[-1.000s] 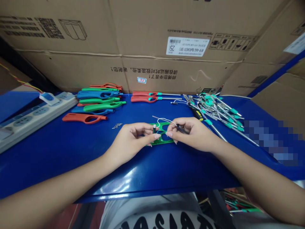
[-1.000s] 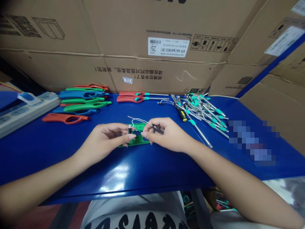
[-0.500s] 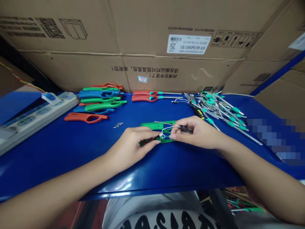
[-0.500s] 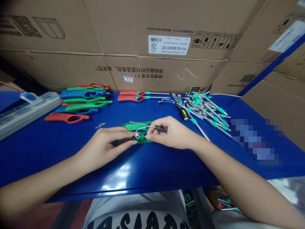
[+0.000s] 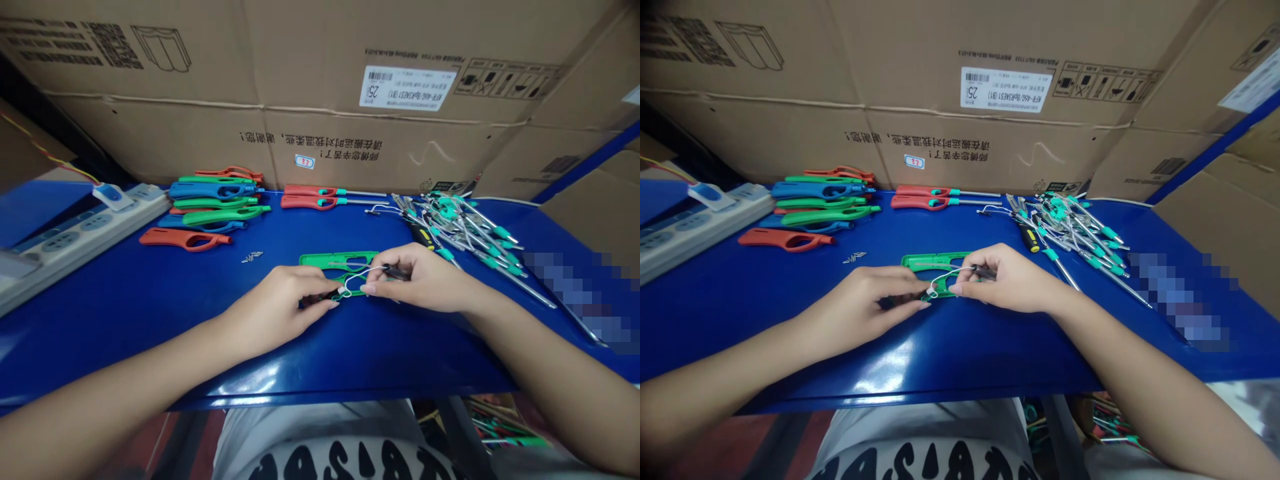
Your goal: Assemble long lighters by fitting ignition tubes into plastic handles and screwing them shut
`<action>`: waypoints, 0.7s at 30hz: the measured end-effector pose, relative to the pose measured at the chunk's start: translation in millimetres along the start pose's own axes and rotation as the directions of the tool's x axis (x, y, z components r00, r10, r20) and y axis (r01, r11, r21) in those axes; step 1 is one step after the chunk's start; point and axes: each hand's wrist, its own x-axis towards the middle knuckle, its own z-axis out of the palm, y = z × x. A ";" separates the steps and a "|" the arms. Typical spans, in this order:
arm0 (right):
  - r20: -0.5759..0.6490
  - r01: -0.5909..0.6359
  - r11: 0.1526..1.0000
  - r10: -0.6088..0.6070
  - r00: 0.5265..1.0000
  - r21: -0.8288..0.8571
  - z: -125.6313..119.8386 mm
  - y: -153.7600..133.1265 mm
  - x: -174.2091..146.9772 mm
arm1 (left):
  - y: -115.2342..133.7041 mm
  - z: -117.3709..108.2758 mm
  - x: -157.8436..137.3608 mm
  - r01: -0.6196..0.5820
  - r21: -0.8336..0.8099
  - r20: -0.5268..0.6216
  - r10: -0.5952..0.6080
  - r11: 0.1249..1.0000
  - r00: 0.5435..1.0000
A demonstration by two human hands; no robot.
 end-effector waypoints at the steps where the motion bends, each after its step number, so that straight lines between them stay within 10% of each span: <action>1: 0.002 -0.002 1.000 0.002 1.000 0.001 -1.0 0.1 -0.3 | 0.6 -0.5 0.1 0.009 -0.033 -0.035 -0.010 0.999 0.999; 10: -0.035 0.046 0.997 -0.044 0.998 0.059 -6.7 4.5 -1.4 | 3.6 -0.7 0.3 0.116 -0.374 -0.216 -0.208 0.920 0.954; 21: -0.034 0.063 0.996 -0.061 0.998 0.066 -6.8 1.6 -0.7 | 6.1 -4.6 0.5 0.060 -0.276 -0.313 -0.148 0.959 0.938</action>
